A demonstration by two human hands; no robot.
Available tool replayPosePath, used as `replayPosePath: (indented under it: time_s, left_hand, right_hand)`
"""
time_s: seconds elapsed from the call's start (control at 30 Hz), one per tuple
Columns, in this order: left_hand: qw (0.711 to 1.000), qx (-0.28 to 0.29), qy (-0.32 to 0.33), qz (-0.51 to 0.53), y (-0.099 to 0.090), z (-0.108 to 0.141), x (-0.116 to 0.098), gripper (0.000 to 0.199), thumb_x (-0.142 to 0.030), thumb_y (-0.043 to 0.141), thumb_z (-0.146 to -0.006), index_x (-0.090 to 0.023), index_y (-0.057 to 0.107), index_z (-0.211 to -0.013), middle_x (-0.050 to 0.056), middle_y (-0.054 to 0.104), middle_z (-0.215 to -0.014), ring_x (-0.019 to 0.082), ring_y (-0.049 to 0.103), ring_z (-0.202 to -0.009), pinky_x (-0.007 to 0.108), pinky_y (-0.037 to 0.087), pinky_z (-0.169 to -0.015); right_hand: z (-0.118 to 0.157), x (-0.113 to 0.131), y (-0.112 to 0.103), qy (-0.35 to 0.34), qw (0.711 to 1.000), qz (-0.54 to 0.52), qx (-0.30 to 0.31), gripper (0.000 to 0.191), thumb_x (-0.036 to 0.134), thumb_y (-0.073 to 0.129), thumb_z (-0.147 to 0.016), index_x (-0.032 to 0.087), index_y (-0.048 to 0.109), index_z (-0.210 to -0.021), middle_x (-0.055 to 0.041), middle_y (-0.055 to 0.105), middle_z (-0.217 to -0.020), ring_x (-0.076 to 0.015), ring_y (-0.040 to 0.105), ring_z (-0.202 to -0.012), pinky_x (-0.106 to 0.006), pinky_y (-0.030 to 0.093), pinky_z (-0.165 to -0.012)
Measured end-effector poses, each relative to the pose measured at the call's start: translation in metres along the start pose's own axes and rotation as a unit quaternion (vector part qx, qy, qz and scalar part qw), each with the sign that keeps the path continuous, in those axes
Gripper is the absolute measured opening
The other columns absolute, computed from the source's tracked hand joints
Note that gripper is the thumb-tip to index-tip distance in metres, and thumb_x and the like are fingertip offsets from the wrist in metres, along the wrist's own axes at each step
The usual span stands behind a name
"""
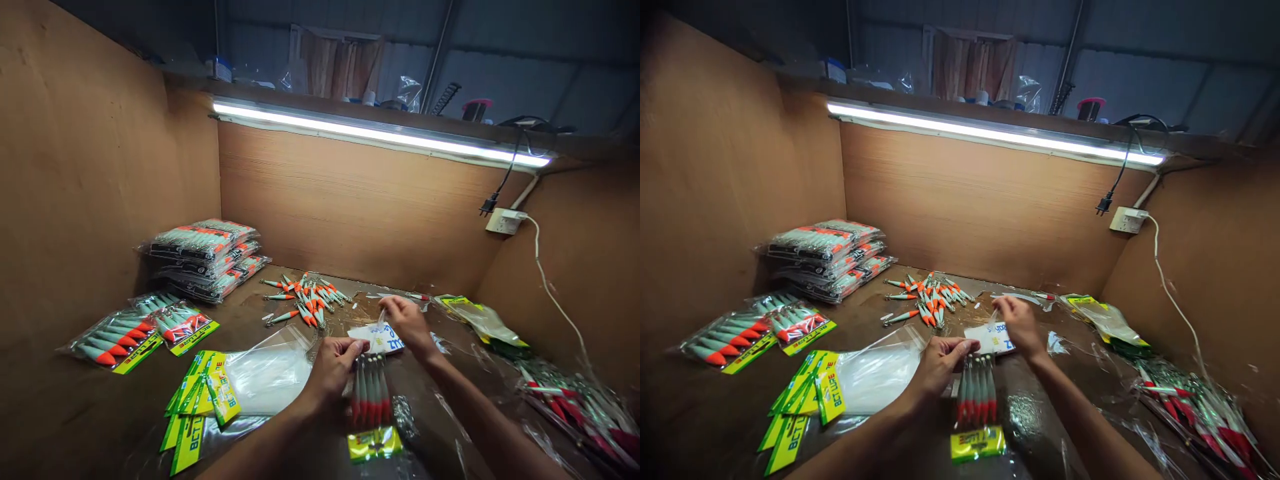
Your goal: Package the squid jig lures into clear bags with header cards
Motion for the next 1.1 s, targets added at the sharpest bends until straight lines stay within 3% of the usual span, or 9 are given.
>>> replayPosePath:
  time_s: [0.1,0.23,0.3,0.37,0.5,0.6,0.67,0.8,1.1]
  left_hand:
    - [0.985,-0.019,-0.066,0.157,-0.004,-0.002,0.016,0.043,-0.05,0.069,-0.081,-0.012,0.075,-0.1,0.01,0.074,-0.095,0.022,0.067,-0.084,0.028,0.05,-0.071]
    - [0.977,-0.022,-0.096,0.189,-0.004,-0.002,0.02,0.049,-0.051,0.073,-0.077,-0.011,0.074,-0.105,0.016,0.074,-0.103,0.024,0.07,-0.088,0.032,0.053,-0.074]
    - [0.981,-0.015,-0.098,0.164,-0.001,-0.002,0.019,0.051,-0.053,0.074,-0.076,-0.011,0.074,-0.105,0.016,0.075,-0.1,0.024,0.071,-0.086,0.031,0.053,-0.073]
    - [0.988,-0.005,-0.091,0.123,0.003,-0.002,0.019,0.052,-0.055,0.073,-0.076,-0.012,0.075,-0.104,0.015,0.075,-0.099,0.024,0.07,-0.088,0.028,0.051,-0.07]
    - [0.997,0.018,-0.069,0.039,0.008,-0.004,0.019,0.053,-0.059,0.066,-0.08,-0.013,0.076,-0.103,0.015,0.075,-0.1,0.023,0.068,-0.085,0.026,0.047,-0.064]
    - [0.998,0.031,-0.062,0.007,0.005,-0.006,0.016,0.052,-0.058,0.067,-0.079,-0.013,0.075,-0.104,0.012,0.074,-0.098,0.021,0.066,-0.084,0.025,0.046,-0.065]
    - [0.996,0.056,-0.066,-0.022,0.003,-0.006,0.015,0.05,-0.056,0.071,-0.076,-0.012,0.075,-0.1,0.01,0.074,-0.092,0.019,0.064,-0.078,0.024,0.044,-0.063]
    - [0.986,0.101,-0.057,-0.117,0.0,-0.008,0.018,0.044,-0.053,0.072,-0.074,-0.01,0.077,-0.083,0.005,0.07,-0.072,0.013,0.054,-0.061,0.023,0.036,-0.057]
    - [0.953,0.114,-0.019,-0.279,-0.008,-0.015,0.039,0.031,-0.045,0.069,-0.076,-0.018,0.08,-0.085,0.006,0.075,-0.079,0.018,0.063,-0.071,0.025,0.042,-0.065]
  right_hand:
    - [-0.009,-0.044,-0.068,0.049,0.991,-0.106,-0.06,0.034,0.049,0.054,-0.089,0.02,0.072,-0.09,-0.0068,0.073,-0.087,-0.0179,0.066,-0.067,-0.032,0.054,-0.067]
    - [0.003,-0.062,-0.145,0.055,0.994,0.022,-0.088,0.024,0.036,0.058,-0.084,0.019,0.074,-0.081,-0.009,0.076,-0.088,-0.0192,0.069,-0.076,-0.029,0.056,-0.069]
    - [0.014,-0.052,-0.16,0.053,0.989,0.076,-0.119,0.02,0.027,0.06,-0.081,0.019,0.077,-0.089,-0.0101,0.076,-0.1,-0.0232,0.069,-0.09,-0.031,0.055,-0.075]
    - [0.024,-0.035,-0.139,0.054,0.989,0.11,-0.08,0.027,0.028,0.059,-0.083,0.022,0.075,-0.105,-0.0088,0.074,-0.111,-0.0256,0.068,-0.095,-0.034,0.053,-0.078]
    - [0.053,-0.004,-0.021,0.067,0.978,-0.017,0.197,0.052,0.046,0.064,-0.085,0.02,0.062,-0.13,-0.0086,0.072,-0.11,-0.0231,0.065,-0.093,-0.033,0.051,-0.079]
    - [0.073,-0.003,0.033,0.12,0.949,-0.118,0.266,0.04,0.047,0.073,-0.078,0.015,0.073,-0.1,-0.0046,0.07,-0.082,-0.0158,0.06,-0.07,-0.026,0.046,-0.064]
    - [0.078,-0.011,0.044,0.148,0.941,-0.164,0.258,0.034,0.047,0.075,-0.076,0.014,0.071,-0.08,-0.0004,0.064,-0.067,-0.0114,0.051,-0.058,-0.023,0.04,-0.056]
    - [0.085,-0.029,0.048,0.159,0.937,-0.183,0.25,0.033,0.047,0.075,-0.076,0.015,0.068,-0.075,0.0021,0.06,-0.063,-0.0105,0.047,-0.056,-0.023,0.037,-0.055]
    - [0.093,-0.033,0.05,-0.01,0.968,-0.067,0.243,0.02,0.032,0.066,-0.088,0.021,0.075,-0.101,-0.0034,0.074,-0.091,-0.0178,0.065,-0.082,-0.029,0.048,-0.077]
Point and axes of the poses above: each hand's wrist, its own z-axis away from the middle knuckle, its own y-axis out of the palm, x = y × z, the point moved 10 cm from there along -z, towards the middle knuckle
